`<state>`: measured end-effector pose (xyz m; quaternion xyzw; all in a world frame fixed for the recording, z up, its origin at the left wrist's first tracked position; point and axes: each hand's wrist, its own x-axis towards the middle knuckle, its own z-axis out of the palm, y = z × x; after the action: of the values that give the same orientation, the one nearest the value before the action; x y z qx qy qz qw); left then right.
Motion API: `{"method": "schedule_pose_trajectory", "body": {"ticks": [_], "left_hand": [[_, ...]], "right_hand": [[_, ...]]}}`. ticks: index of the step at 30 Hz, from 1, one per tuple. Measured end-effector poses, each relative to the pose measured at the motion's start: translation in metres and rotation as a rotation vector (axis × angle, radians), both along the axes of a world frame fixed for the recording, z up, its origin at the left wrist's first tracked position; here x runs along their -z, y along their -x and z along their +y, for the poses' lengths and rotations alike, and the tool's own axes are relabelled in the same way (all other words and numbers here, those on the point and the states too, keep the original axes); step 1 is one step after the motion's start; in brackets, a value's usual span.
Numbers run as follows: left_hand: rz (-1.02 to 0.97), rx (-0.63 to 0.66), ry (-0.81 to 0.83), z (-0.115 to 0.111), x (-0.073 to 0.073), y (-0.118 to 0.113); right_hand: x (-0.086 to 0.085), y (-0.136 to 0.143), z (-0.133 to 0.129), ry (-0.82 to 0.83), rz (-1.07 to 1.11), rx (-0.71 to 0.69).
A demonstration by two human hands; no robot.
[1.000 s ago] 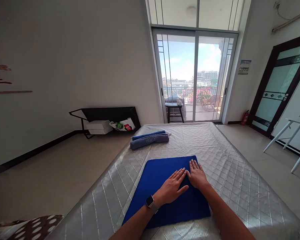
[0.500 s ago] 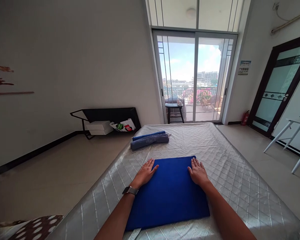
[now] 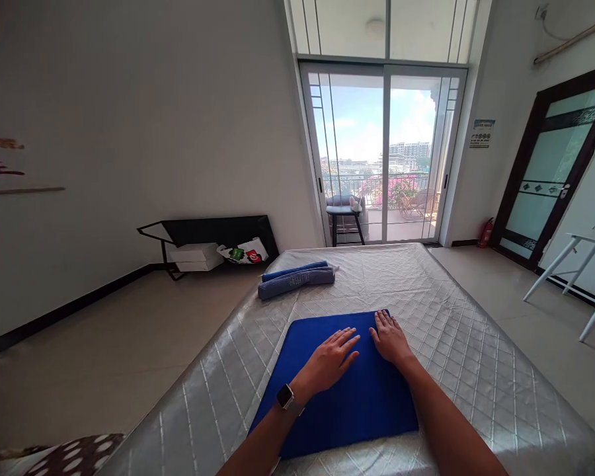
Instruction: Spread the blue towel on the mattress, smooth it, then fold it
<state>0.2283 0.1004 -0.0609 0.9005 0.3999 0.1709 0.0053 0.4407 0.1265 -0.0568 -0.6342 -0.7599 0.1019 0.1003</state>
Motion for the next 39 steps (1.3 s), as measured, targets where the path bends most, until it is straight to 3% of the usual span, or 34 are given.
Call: {"method": "schedule_pose_trajectory", "body": {"ticks": [4,9,14,20,24,27,31,35,39], "left_hand": [[0.004,0.102,0.061,-0.014,0.010,-0.022],[0.053,0.058,0.150,0.000,0.022,-0.010],[0.078,-0.163,0.189,0.027,0.022,0.020],[0.117,-0.445,0.219,0.060,0.027,0.075],[0.117,-0.560,0.211,0.069,0.036,0.099],[0.122,-0.636,0.191,0.067,0.036,0.105],[0.137,-0.615,0.108,0.055,0.020,0.089],[0.073,-0.413,0.036,0.031,0.007,0.037],[0.001,-0.180,0.028,0.006,0.013,-0.016]], "right_hand": [[-0.001,0.004,0.000,0.040,-0.016,0.015],[-0.004,0.005,-0.001,0.056,-0.040,0.054],[-0.006,0.004,-0.003,0.074,-0.042,0.083],[-0.005,0.000,-0.002,0.095,-0.033,0.064],[-0.004,-0.003,-0.001,0.100,-0.025,0.069],[-0.005,-0.005,-0.001,0.094,-0.032,0.068],[-0.008,-0.003,-0.002,0.062,-0.025,0.069],[-0.006,0.004,-0.004,0.007,-0.006,0.053],[-0.002,0.010,-0.006,0.007,-0.010,0.024]]}}
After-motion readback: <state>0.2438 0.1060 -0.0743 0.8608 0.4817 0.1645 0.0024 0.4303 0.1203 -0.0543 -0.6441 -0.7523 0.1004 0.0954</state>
